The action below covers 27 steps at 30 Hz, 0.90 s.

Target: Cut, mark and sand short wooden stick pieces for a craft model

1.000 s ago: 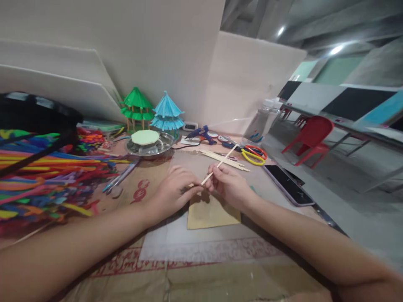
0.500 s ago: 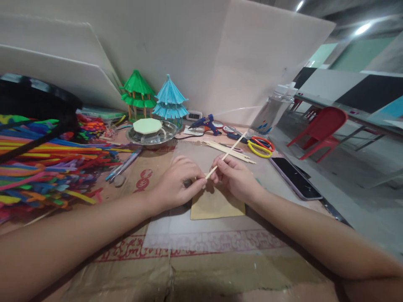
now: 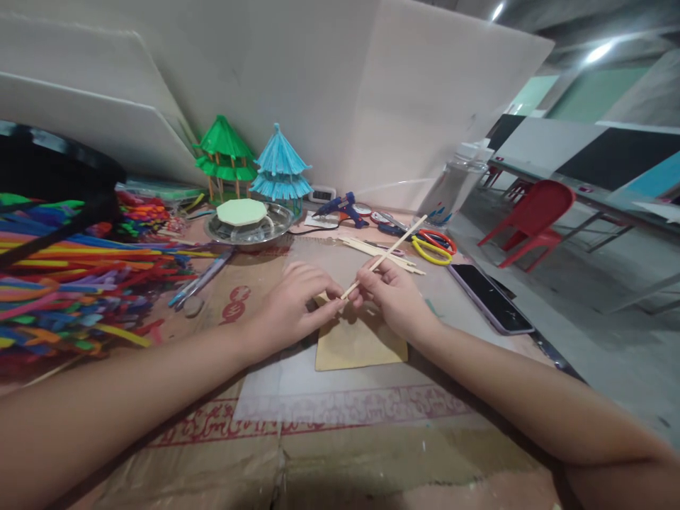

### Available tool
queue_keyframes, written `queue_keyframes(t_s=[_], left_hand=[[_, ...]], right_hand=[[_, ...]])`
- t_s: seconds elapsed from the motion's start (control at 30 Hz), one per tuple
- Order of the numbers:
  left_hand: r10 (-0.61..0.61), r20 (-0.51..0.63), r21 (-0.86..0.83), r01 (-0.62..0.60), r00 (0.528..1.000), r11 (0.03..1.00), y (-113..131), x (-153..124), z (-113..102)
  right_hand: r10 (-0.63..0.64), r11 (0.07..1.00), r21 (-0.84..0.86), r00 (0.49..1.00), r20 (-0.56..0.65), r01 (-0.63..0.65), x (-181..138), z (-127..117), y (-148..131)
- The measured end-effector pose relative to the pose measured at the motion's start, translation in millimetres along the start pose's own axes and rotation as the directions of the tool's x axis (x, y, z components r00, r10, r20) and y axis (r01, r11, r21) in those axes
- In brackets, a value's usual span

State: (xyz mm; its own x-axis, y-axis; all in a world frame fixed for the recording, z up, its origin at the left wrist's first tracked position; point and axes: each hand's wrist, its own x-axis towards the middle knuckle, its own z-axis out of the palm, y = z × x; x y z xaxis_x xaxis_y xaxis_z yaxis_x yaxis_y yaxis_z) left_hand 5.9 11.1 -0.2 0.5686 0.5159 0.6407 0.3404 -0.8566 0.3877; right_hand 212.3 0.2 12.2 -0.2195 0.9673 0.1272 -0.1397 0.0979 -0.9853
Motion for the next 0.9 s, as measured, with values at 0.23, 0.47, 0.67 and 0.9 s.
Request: queue_keyframes(t_s=[0.23,0.47,0.67,0.9], left_hand=[[0.012,0.013,-0.019,-0.012,1.000,1.000,2.2,0.0,-1.6],[0.024,0.078,-0.079,-0.018,0.997,0.997,-0.6,-0.4,-2.2],[0.042,0.105,-0.067,-0.035,0.994,0.997,-1.5,-0.7,-0.8],[0.090,0.089,-0.034,-0.087,0.992,0.996,1.2,-0.8,-1.9]], right_hand=[[-0.011,0.999,-0.042,1.000,0.018,0.012,-2.5,2.1,-2.9],[0.001,0.999,-0.052,1.000,0.016,0.000,-5.0,3.7,-4.9],[0.020,1.000,-0.006,1.000,0.018,-0.020,-4.1,3.4,-4.9],[0.034,0.999,-0.002,0.998,0.048,-0.034,-4.1,2.6,-5.0]])
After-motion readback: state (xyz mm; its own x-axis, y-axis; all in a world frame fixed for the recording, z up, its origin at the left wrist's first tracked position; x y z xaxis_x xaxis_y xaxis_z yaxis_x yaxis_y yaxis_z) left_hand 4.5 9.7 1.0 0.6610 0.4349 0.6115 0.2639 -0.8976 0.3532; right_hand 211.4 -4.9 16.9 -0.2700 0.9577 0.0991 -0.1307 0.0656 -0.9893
